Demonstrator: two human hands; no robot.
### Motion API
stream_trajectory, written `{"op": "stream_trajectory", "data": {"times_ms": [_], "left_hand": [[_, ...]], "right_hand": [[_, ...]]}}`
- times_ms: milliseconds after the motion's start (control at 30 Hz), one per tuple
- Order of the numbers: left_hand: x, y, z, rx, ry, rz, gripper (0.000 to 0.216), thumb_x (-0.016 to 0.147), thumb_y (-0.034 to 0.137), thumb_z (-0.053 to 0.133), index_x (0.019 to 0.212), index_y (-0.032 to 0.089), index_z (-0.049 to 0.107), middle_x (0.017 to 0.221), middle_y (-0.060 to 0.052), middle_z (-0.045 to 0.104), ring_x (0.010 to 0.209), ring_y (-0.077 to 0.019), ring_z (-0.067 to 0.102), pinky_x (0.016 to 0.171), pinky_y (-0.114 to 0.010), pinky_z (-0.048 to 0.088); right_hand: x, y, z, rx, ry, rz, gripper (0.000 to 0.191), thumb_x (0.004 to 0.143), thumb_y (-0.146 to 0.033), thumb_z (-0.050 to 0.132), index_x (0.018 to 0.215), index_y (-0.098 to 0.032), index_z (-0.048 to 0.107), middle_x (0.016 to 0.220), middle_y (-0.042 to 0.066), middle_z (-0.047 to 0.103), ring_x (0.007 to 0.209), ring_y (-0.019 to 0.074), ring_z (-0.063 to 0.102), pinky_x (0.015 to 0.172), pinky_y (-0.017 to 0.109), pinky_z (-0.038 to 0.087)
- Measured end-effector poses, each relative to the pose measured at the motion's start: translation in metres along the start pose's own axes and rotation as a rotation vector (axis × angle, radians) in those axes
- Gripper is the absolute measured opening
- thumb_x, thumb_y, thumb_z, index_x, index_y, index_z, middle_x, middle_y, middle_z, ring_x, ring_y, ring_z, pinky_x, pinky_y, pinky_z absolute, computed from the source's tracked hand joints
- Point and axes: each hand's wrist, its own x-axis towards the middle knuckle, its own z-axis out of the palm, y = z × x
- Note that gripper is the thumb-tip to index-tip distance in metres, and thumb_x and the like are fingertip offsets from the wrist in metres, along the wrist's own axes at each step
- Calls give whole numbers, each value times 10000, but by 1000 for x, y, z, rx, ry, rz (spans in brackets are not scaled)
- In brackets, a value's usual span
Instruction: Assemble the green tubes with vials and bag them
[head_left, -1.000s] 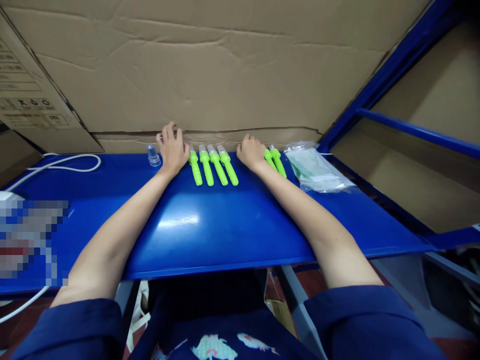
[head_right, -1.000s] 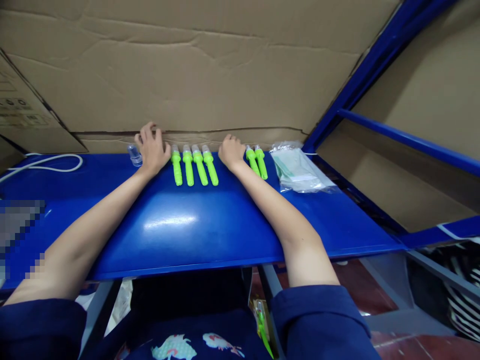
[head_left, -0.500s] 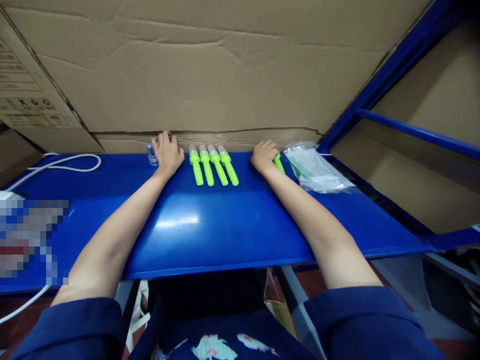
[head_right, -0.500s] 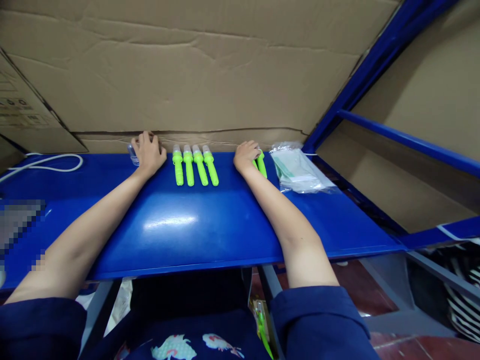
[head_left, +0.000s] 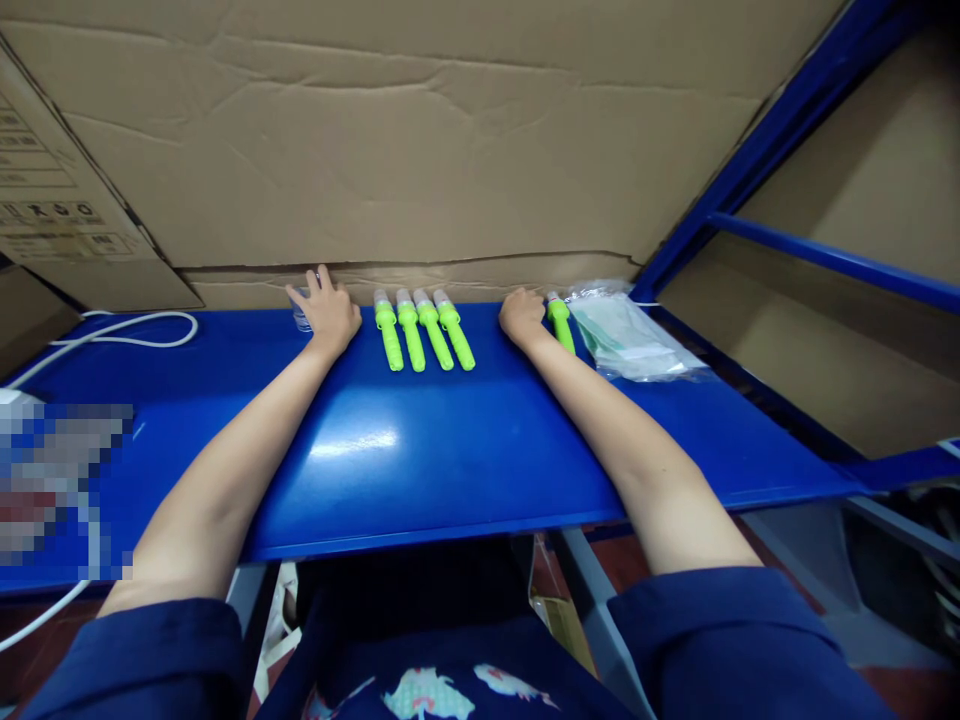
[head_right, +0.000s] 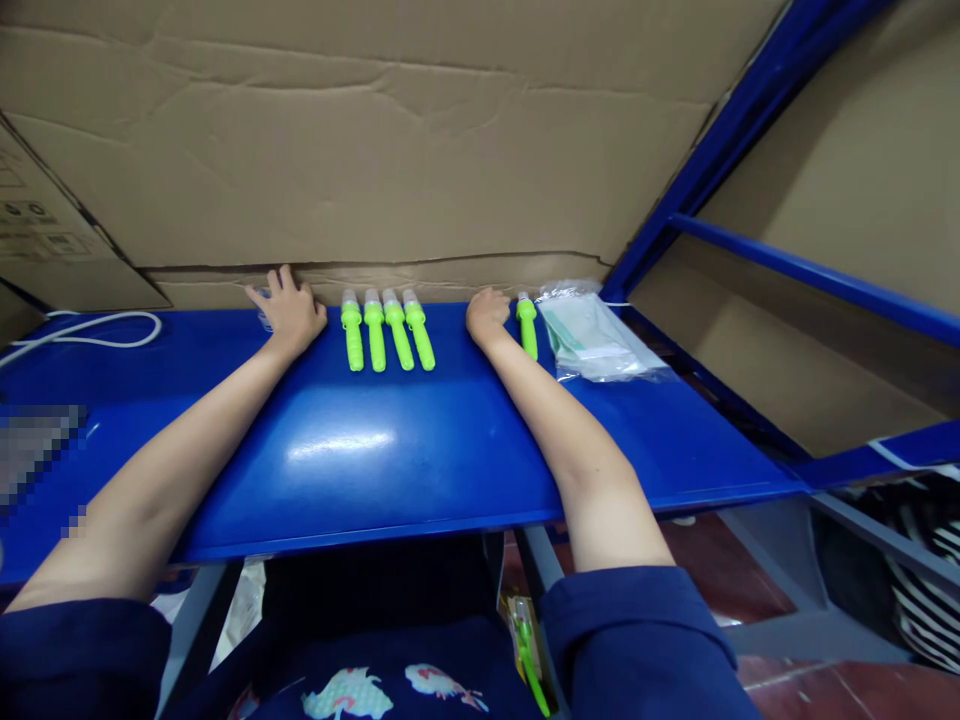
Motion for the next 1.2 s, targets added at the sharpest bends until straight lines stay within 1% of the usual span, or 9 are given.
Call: {"op": "stream_trajectory", "data": {"times_ms": [100, 267, 533, 633, 733, 833, 900, 1033, 1200], "left_hand": [[1, -1, -2, 27, 0, 3, 505, 849, 234, 536, 1317, 117, 689, 1660, -235, 354, 1537, -448, 271, 1205, -783, 112], [1, -1, -6, 64, -8, 18, 494, 852, 209, 510, 1294, 78, 687, 1637, -270, 367, 1513, -448, 310, 1179, -769, 206], [1, 2, -3, 42, -25, 5, 415, 970, 329, 458, 1185, 150, 765, 1689, -222, 298, 1529, -471, 277, 1173, -791, 164], [-3, 5, -3, 26, -42, 29, 410, 1003, 367, 464, 1219, 178, 757, 1725, -187, 240, 1543, -469, 248, 1171, -789, 157], [-9, 8, -4, -2, -50, 67, 404, 1017, 376, 470, 1269, 198, 731, 1733, -171, 236, 1556, -462, 231, 1179, -775, 148], [-19, 8, -11, -17, -51, 113, 400, 1015, 382, 473, 1276, 203, 718, 1732, -168, 245, 1556, -470, 233, 1173, -771, 163], [-28, 6, -18, -15, -47, 159, 405, 1014, 371, 456, 1268, 185, 710, 1726, -184, 251, 1543, -481, 253, 1153, -768, 207], [-45, -4, -32, 19, -56, 265, 378, 957, 226, 455, 1247, 158, 688, 1712, -203, 266, 1515, -474, 311, 1120, -728, 304], [-52, -27, -32, -116, -59, 409, 416, 880, 154, 476, 1257, 169, 651, 1671, -196, 299, 1538, -406, 299, 1205, -642, 302]], "right_hand": [[-3, -9, 2, 47, 54, 103, 520, 1001, -98, 303, 1408, 101, 559, 1360, 411, 570, 1300, 401, 587, 1001, 510, 495], [-12, -21, 0, 62, 56, 52, 528, 981, -53, 289, 1414, 110, 543, 1381, 406, 557, 1308, 389, 585, 1012, 466, 487], [-31, -34, -6, 80, 74, 2, 531, 990, -66, 270, 1420, 81, 546, 1349, 377, 576, 1271, 370, 582, 981, 407, 479], [-38, -36, -10, 98, 56, -22, 536, 1007, -83, 227, 1420, 73, 530, 1388, 374, 556, 1296, 373, 557, 977, 408, 482], [-43, -37, -15, 106, 10, -49, 536, 1005, -75, 211, 1425, 78, 507, 1422, 362, 547, 1334, 381, 535, 1012, 421, 468], [-50, -35, -21, 119, -16, -88, 518, 1010, -86, 228, 1424, 68, 499, 1433, 339, 552, 1361, 371, 523, 1057, 424, 448], [-58, -30, -24, 134, -14, -119, 494, 1036, -159, 260, 1404, 51, 514, 1432, 326, 554, 1361, 365, 523, 1074, 429, 443], [-81, -15, -29, 174, -62, -167, 511, 1053, -337, 336, 1371, 13, 527, 1436, 300, 547, 1376, 389, 499, 1100, 460, 439], [-91, 10, -24, 292, 2, -241, 489, 990, -284, 413, 1398, -23, 481, 1408, 274, 572, 1351, 365, 532, 1132, 463, 430]]}}
